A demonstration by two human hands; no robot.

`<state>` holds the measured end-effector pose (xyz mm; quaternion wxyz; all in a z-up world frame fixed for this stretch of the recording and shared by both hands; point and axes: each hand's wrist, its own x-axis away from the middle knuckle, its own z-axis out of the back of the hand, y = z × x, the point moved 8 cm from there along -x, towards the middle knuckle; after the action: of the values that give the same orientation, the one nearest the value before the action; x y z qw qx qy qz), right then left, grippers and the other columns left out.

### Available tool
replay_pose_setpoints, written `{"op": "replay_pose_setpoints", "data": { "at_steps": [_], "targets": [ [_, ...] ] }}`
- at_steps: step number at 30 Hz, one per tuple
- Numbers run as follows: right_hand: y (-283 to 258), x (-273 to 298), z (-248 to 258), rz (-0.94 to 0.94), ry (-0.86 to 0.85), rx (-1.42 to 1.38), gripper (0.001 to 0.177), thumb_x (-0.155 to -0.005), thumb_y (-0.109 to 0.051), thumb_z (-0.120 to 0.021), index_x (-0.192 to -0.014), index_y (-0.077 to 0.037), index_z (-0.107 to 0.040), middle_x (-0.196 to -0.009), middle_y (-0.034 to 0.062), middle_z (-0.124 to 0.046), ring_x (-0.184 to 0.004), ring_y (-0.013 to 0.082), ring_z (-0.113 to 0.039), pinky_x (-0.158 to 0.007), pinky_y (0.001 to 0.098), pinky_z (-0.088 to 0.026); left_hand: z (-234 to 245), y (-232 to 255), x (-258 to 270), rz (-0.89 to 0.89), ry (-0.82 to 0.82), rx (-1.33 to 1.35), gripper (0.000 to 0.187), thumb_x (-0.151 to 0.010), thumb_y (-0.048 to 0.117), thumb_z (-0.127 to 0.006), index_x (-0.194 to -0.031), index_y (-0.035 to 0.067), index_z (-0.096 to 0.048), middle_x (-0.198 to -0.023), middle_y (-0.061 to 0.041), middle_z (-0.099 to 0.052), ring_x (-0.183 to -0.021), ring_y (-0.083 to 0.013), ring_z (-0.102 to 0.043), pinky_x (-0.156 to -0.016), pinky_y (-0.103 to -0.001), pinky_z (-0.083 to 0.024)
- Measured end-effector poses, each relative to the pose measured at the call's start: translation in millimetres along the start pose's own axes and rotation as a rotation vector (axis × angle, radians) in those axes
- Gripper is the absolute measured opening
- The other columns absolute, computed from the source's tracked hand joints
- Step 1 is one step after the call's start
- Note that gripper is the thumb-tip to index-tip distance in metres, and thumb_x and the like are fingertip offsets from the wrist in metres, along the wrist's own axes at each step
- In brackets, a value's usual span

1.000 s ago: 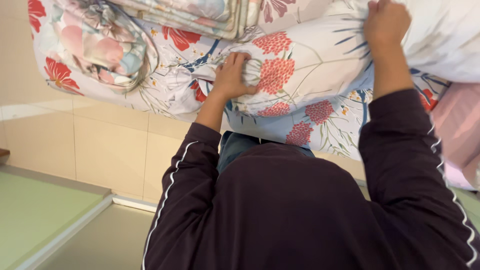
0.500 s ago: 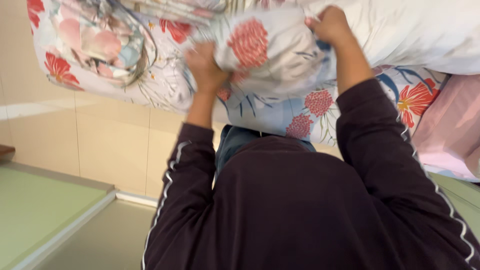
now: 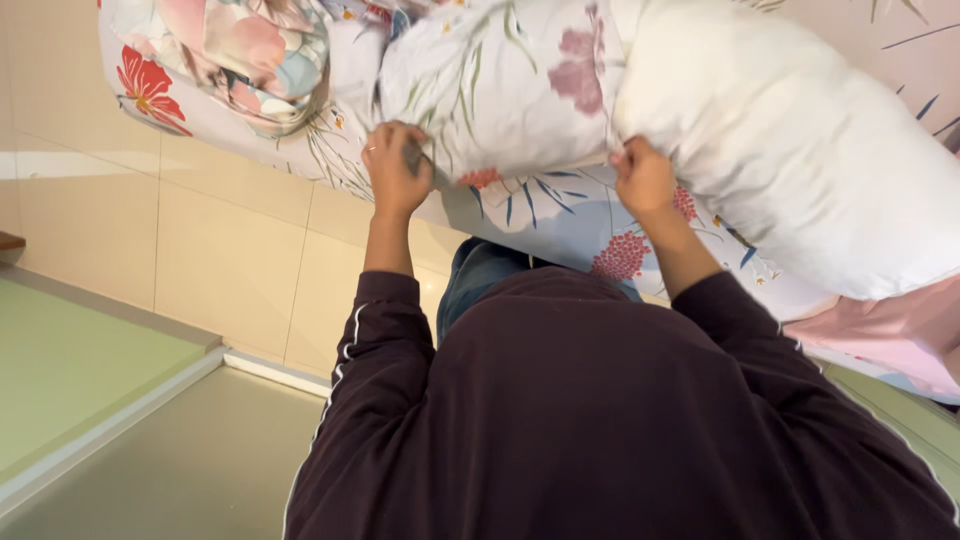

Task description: The person inserts a white pillow into a floral-patterned pillowcase on a bed, aligns the corners, and secures the pillowcase by tying its drawstring. The person handles the pillow and pillowcase by hand throughout the task.

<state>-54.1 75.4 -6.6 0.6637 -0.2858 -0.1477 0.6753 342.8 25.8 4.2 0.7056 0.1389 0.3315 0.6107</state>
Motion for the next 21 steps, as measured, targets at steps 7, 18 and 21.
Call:
{"op": "replay_pose_setpoints", "data": {
  "at_steps": [7, 18, 21],
  "targets": [
    [-42.5, -105.4, 31.6, 0.125, 0.254, -0.163, 0.023, -0.109, -0.020, -0.067, -0.117, 0.002, -0.066, -0.096, 0.0156, -0.069, -0.083, 0.0266, -0.067, -0.074, 0.0367, -0.054, -41.6, -42.6, -58.6, 0.250, -0.019, 0.155, 0.064, -0.089, 0.048, -0.080, -0.130, 0.005, -0.056, -0.122, -0.016, -0.061, -0.115, -0.0371, -0.059, -0.100, -0.048, -0.046],
    [-8.9, -129.9, 2.1, -0.140, 0.152, 0.001, 0.030, -0.107, -0.028, -0.061, -0.090, -0.004, -0.063, -0.079, 0.0213, -0.070, -0.076, 0.0422, -0.068, -0.070, 0.0512, -0.051, -41.7, -71.8, -65.5, 0.738, -0.201, -0.029, 0.118, -0.057, 0.072, -0.088, -0.143, 0.005, -0.042, -0.145, -0.021, -0.044, -0.134, -0.0414, -0.040, -0.106, -0.062, -0.028],
    [72.8, -99.9, 77.0, -0.160, 0.386, 0.199, 0.030, -0.104, -0.023, -0.066, -0.083, -0.002, -0.063, -0.075, 0.0212, -0.069, -0.071, 0.0400, -0.068, -0.065, 0.0479, -0.052, -43.6, -57.4, -70.2, 0.502, -0.072, 0.221, 0.103, -0.072, 0.068, -0.084, -0.143, 0.002, -0.047, -0.142, -0.022, -0.049, -0.132, -0.0391, -0.049, -0.110, -0.051, -0.039]
  ]
}}
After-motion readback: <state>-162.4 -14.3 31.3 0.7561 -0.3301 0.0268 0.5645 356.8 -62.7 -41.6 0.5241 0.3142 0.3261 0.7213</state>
